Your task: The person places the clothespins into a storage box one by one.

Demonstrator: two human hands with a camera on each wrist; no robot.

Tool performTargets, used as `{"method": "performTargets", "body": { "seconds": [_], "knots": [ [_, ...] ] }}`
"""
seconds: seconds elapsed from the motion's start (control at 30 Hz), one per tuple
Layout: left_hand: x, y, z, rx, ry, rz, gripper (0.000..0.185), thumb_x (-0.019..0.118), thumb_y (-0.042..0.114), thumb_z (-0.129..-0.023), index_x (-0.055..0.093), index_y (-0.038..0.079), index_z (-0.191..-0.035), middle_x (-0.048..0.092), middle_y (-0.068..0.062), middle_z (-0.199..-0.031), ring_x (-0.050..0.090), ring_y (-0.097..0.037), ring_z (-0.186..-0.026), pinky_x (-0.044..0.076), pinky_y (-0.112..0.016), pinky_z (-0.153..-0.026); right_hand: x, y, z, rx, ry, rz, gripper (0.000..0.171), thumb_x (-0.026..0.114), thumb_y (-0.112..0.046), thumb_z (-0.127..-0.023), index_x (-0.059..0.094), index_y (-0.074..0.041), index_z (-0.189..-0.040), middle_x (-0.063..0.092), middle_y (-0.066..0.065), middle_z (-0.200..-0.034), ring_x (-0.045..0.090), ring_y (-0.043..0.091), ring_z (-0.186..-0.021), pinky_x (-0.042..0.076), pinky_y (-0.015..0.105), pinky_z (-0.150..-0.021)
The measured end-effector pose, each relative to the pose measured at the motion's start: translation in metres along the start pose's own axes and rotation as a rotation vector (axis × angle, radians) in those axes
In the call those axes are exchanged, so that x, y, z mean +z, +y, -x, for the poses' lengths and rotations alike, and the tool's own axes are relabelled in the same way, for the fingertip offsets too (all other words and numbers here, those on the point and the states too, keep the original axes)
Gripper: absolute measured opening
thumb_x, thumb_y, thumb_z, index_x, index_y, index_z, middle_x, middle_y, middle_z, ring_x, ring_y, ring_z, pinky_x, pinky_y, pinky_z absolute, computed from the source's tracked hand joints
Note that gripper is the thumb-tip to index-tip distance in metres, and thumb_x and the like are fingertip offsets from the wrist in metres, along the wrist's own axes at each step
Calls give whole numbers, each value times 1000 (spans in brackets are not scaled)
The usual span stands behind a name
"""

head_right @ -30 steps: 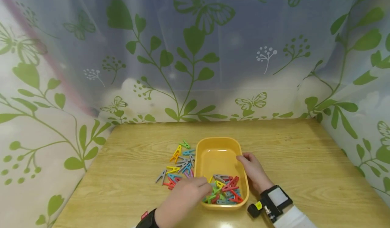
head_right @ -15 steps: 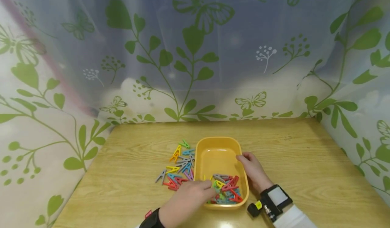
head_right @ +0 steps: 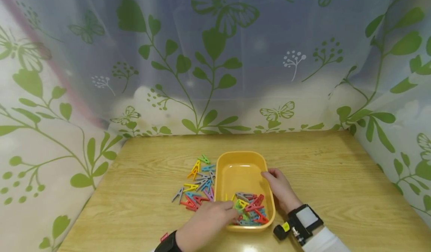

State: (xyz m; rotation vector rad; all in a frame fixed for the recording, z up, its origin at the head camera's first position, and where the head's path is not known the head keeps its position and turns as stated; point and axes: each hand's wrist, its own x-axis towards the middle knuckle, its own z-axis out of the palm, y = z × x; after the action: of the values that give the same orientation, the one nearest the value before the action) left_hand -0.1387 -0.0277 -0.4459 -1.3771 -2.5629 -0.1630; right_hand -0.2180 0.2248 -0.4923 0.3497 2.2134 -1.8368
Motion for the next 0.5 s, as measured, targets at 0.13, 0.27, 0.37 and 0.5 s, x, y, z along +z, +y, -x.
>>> {"method": "performTargets", "body": {
  "seconds": [0.13,0.27,0.37,0.5],
  "knots": [
    [-2,0,2,-12,3,-9,4,71,26,-96,73,23,-99,60,15,-88,49,6,-67,31,-10,-55,0,1,0,0,-1,9,61,49,-40,-107,35,4,-146,52,24,-134,60,21,-105,54,26,-84],
    [-2,-3,5,-38,49,-24,6,71,28,-97,71,23,-95,58,15,-84,45,6,-65,30,-9,-55,0,1,0,4,3,17,61,49,-40,-107,35,4,-146,52,24,-136,60,22,-106,54,26,-85],
    [-3,-7,8,-59,111,-28,8,73,27,-97,68,22,-92,56,14,-82,41,5,-63,28,-9,-55,0,1,0,8,3,18,61,49,-41,-107,34,4,-147,52,24,-136,60,23,-107,54,26,-85],
    [-7,-15,13,-121,167,-8,10,74,23,-97,67,21,-91,53,11,-80,37,2,-63,26,-11,-55,0,0,0,7,1,17,62,48,-41,-107,34,4,-148,52,24,-136,59,23,-107,54,26,-85]
  ]
}}
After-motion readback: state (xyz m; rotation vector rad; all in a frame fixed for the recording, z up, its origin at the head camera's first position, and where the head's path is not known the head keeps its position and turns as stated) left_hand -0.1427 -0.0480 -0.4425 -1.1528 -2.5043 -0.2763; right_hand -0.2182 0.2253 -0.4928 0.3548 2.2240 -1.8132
